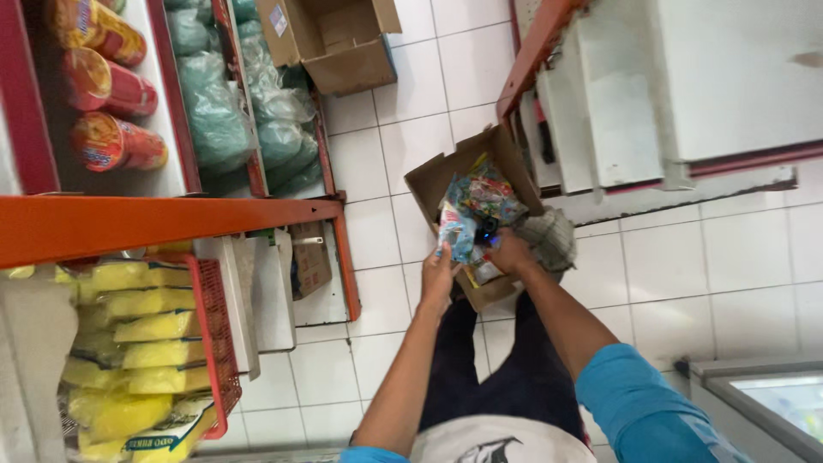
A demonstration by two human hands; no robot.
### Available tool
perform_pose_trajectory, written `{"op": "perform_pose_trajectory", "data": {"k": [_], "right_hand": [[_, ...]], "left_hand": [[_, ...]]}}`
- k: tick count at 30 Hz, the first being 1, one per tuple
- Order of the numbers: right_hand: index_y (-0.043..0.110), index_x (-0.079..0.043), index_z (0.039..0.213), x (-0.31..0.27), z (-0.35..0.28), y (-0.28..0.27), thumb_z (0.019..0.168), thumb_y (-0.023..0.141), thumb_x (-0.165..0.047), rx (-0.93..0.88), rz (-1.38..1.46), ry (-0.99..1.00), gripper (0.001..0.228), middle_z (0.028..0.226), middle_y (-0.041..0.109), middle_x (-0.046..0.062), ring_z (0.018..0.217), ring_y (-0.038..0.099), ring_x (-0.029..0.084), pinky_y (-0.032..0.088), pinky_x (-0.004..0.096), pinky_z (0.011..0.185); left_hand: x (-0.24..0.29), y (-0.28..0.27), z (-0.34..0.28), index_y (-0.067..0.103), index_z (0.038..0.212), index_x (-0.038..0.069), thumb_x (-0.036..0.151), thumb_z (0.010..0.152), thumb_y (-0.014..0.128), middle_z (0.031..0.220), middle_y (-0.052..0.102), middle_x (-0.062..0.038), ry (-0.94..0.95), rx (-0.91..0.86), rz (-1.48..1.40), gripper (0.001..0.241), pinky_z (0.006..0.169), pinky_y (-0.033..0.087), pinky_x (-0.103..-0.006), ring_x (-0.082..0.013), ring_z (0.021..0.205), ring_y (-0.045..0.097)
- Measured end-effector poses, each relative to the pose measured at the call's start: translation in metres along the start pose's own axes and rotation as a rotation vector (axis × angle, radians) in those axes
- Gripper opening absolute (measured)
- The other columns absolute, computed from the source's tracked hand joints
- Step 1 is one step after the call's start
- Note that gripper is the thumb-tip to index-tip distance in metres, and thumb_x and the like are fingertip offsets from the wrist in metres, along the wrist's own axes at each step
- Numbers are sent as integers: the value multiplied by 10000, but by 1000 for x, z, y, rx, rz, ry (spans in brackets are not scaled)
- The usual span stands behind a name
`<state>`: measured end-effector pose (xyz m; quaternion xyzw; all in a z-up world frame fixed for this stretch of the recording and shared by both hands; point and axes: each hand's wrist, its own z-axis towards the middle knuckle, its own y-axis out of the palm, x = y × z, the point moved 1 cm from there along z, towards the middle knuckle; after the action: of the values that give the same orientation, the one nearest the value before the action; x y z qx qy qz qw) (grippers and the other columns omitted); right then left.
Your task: The person restocks snack packets onto a shelf from a cardboard box, then cleans the glass door of a beverage refrigerator using a spray bottle and a cloth. The person handles snack packets, a barcode scanner, a spray bottle, and a cloth.
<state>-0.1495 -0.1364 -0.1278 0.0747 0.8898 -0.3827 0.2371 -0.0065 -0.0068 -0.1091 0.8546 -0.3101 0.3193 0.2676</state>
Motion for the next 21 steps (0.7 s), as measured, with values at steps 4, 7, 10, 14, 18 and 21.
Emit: {"op": "perform_pose_trajectory", "data": {"k": [4,7,10,14,18,21], "right_hand": [[650,-37,1262,10,37,33,803,804,-409,60,71,249,610,1232,679,268,1195,627,433,483,484,1030],[694,-32,1219,17,56,57,788,828,-449,89,128,335,614,1238,693,245,1193,648,410,497,476,1025],[701,-31,1209,20,75,78,799,835,-482,84,207,453,624,1218,709,234,1161,677,394,517,475,1001],[661,-46,1229,32,84,89,715,888,-398,302,257,368,663,1171,698,227,1094,661,413,504,490,930],[691,-79,1223,35,77,80,819,843,-460,252,102,216,575,1169,738,218,1096,706,412,545,483,961],[492,8,1370,27,59,63,857,796,-396,173,92,176,720,1090,710,303,1028,679,485,532,542,896]], "left_hand": [[-14,-7,8,604,1354,3,428,1065,477,1239,696,-92,-22,-3,12,529,1044,544,-420,-193,1138,671],[-19,-8,6,605,1347,-4,429,1071,466,1224,689,-87,-61,10,6,532,1049,543,-433,-195,1138,666],[-19,-16,7,592,1351,32,420,1054,462,1230,679,-59,-81,24,-11,505,1049,550,-434,-171,1138,658],[-24,-19,8,638,1323,-39,425,1126,474,1104,596,-113,-61,5,-50,530,1069,576,-450,-212,1079,646],[-23,-20,5,602,1306,-18,409,1067,493,1203,677,-122,-39,33,-145,500,1032,562,-457,-232,1104,664],[-9,-28,-6,580,1312,-24,428,1047,503,1236,681,-119,-13,52,-233,530,1033,561,-472,-241,1154,671]]}}
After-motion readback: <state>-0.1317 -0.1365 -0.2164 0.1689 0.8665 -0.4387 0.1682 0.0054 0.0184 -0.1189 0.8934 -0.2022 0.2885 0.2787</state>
